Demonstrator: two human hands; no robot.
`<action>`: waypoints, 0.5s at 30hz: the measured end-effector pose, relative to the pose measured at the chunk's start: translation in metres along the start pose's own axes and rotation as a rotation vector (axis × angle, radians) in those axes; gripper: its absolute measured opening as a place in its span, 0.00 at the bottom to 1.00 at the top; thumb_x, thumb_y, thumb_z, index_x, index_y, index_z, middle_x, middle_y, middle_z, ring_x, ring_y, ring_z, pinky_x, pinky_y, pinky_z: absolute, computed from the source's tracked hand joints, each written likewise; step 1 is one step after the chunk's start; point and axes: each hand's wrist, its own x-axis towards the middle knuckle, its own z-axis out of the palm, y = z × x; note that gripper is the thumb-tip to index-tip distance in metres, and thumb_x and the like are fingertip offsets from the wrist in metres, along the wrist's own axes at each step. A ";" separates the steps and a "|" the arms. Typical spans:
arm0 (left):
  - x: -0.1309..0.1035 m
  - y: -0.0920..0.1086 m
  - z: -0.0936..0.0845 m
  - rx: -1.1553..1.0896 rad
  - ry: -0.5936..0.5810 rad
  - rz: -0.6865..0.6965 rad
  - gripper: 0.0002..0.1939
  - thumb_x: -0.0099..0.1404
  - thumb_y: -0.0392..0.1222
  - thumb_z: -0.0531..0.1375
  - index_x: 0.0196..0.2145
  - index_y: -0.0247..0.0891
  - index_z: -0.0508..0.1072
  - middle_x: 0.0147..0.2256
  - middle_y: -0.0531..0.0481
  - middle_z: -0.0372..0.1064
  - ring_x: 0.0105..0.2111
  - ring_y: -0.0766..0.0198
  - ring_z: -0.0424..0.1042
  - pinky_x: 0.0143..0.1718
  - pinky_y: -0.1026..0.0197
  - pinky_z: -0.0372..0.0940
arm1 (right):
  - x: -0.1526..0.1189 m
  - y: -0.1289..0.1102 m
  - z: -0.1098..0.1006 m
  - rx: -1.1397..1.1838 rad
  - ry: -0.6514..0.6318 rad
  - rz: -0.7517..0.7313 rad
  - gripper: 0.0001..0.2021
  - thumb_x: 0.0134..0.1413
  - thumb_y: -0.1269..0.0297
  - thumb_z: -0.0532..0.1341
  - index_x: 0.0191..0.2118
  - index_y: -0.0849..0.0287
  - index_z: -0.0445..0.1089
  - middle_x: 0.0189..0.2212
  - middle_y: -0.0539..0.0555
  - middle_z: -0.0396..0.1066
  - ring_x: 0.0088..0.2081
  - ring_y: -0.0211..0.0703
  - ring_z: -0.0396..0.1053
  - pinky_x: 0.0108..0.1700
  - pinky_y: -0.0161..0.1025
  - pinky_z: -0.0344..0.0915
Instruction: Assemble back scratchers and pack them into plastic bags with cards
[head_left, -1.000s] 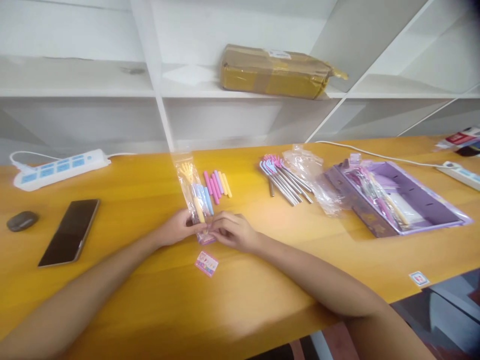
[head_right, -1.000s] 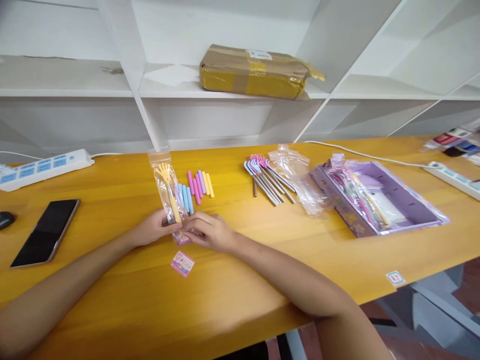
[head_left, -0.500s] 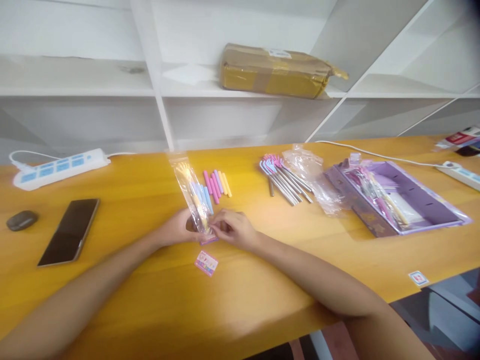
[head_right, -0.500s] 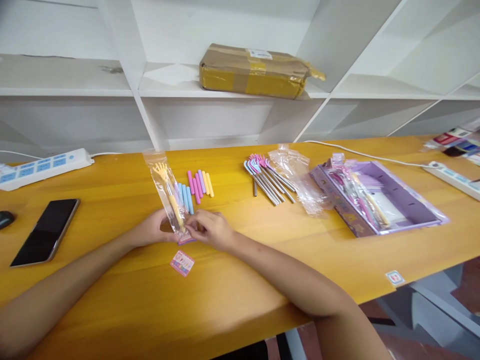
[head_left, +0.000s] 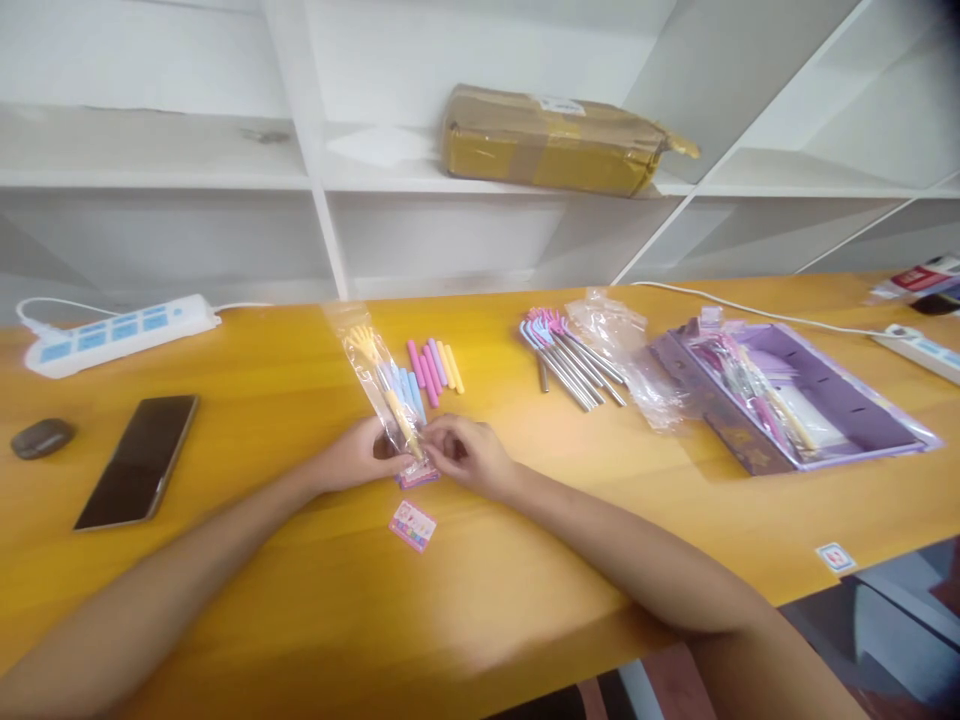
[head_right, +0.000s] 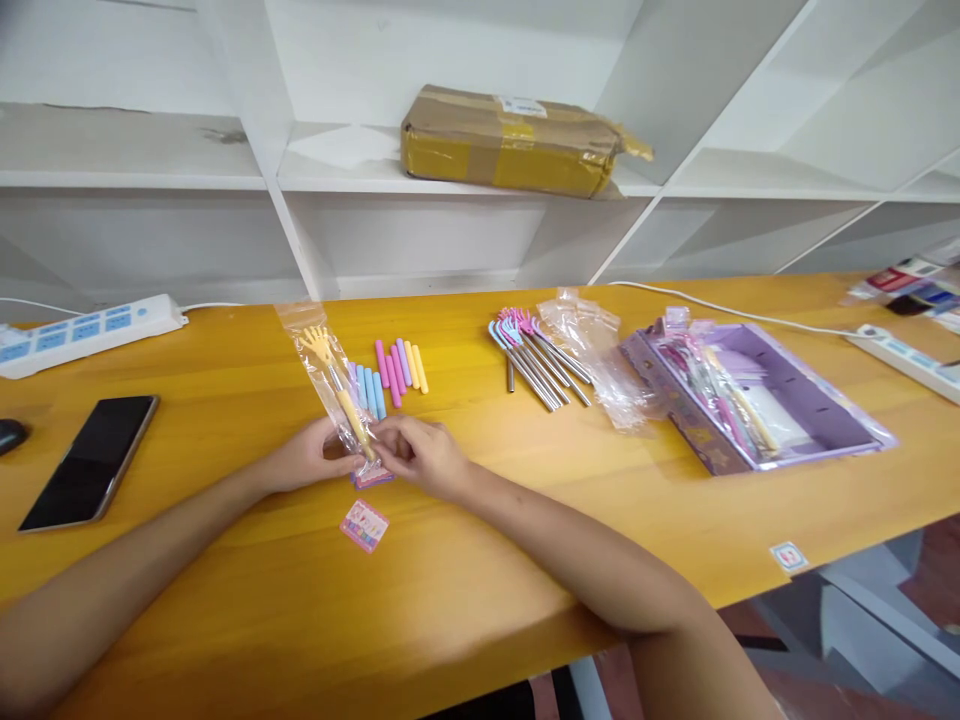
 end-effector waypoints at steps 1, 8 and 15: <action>0.000 -0.001 -0.001 -0.013 -0.003 -0.012 0.25 0.65 0.51 0.70 0.54 0.37 0.73 0.48 0.41 0.78 0.48 0.51 0.77 0.57 0.45 0.70 | -0.001 0.001 0.001 0.015 -0.005 0.027 0.10 0.69 0.61 0.63 0.51 0.59 0.71 0.24 0.45 0.70 0.22 0.30 0.63 0.28 0.29 0.61; 0.002 -0.001 -0.004 -0.082 -0.061 0.027 0.24 0.68 0.50 0.69 0.56 0.37 0.72 0.54 0.39 0.76 0.53 0.50 0.76 0.57 0.46 0.70 | 0.001 0.000 0.000 0.154 -0.001 0.085 0.12 0.70 0.62 0.62 0.55 0.57 0.66 0.27 0.45 0.69 0.22 0.29 0.62 0.27 0.29 0.60; 0.004 -0.001 -0.007 -0.143 -0.083 0.039 0.21 0.69 0.47 0.68 0.55 0.36 0.73 0.55 0.38 0.76 0.55 0.50 0.75 0.59 0.45 0.68 | 0.002 0.004 -0.003 0.222 -0.010 0.143 0.16 0.68 0.61 0.65 0.57 0.56 0.64 0.32 0.46 0.67 0.24 0.29 0.62 0.28 0.29 0.61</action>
